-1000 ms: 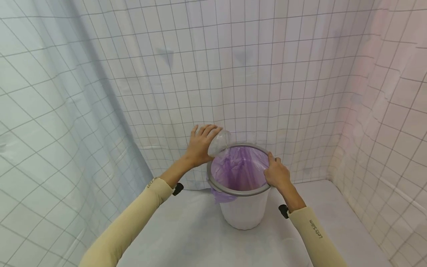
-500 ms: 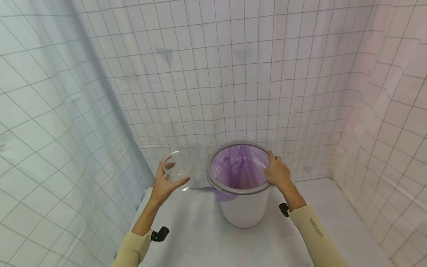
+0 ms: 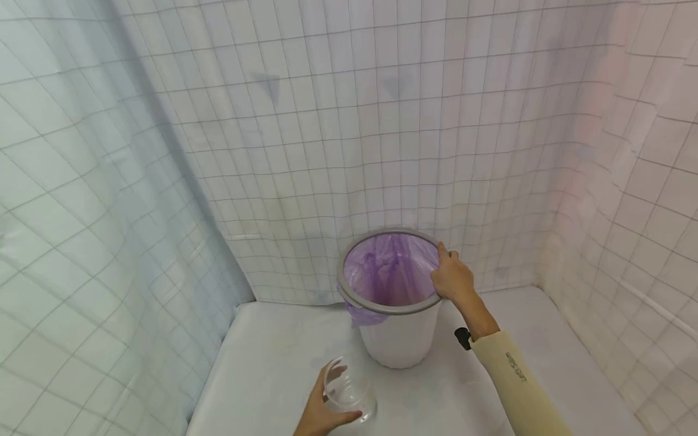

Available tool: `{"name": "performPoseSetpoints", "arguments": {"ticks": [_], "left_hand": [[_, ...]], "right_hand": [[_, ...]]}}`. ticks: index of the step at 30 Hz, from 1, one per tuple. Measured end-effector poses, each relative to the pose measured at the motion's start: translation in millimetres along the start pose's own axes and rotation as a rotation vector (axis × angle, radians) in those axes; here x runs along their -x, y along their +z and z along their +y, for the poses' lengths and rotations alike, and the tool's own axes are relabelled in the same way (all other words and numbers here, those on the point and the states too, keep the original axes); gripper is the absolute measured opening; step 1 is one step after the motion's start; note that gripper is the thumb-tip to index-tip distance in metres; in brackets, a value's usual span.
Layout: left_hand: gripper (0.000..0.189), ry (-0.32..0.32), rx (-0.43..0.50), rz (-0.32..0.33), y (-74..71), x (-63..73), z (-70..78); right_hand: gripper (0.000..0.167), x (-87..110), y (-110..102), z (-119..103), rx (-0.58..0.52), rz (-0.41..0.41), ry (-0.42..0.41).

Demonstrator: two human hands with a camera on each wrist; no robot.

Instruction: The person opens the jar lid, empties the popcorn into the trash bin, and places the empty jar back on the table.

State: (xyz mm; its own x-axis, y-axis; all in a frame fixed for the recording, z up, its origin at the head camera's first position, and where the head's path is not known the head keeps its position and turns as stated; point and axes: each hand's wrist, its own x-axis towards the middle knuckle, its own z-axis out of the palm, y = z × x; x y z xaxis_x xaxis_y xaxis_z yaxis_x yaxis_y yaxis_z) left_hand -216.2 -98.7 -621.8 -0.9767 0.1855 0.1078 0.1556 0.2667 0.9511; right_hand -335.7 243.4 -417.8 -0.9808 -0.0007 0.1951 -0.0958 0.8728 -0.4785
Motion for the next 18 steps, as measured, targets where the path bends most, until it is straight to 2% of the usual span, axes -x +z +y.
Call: {"name": "performPoseSetpoints", "arguments": {"ticks": [3,7,9,15,18], "left_hand": [[0.109,-0.047,0.032,-0.057,19.6,5.9,-6.1],[0.111,-0.102,0.052,-0.1,33.5,8.8,-11.0],[0.111,-0.128,0.046,-0.107,37.4,9.4,-13.2],[0.114,-0.132,0.021,-0.121,44.0,9.2,-18.4],[0.119,-0.123,0.033,-0.163,43.1,8.2,-21.2]], "right_hand": [[0.072,-2.2,1,-2,-0.007,-0.008,-0.003],[0.072,-4.3,3,-2,0.012,-0.012,-0.001],[0.071,-4.4,4,-1,0.017,-0.01,-0.004],[0.07,-4.2,3,2,0.012,-0.008,-0.008],[0.07,-4.5,1,4,-0.001,-0.016,-0.003]]}}
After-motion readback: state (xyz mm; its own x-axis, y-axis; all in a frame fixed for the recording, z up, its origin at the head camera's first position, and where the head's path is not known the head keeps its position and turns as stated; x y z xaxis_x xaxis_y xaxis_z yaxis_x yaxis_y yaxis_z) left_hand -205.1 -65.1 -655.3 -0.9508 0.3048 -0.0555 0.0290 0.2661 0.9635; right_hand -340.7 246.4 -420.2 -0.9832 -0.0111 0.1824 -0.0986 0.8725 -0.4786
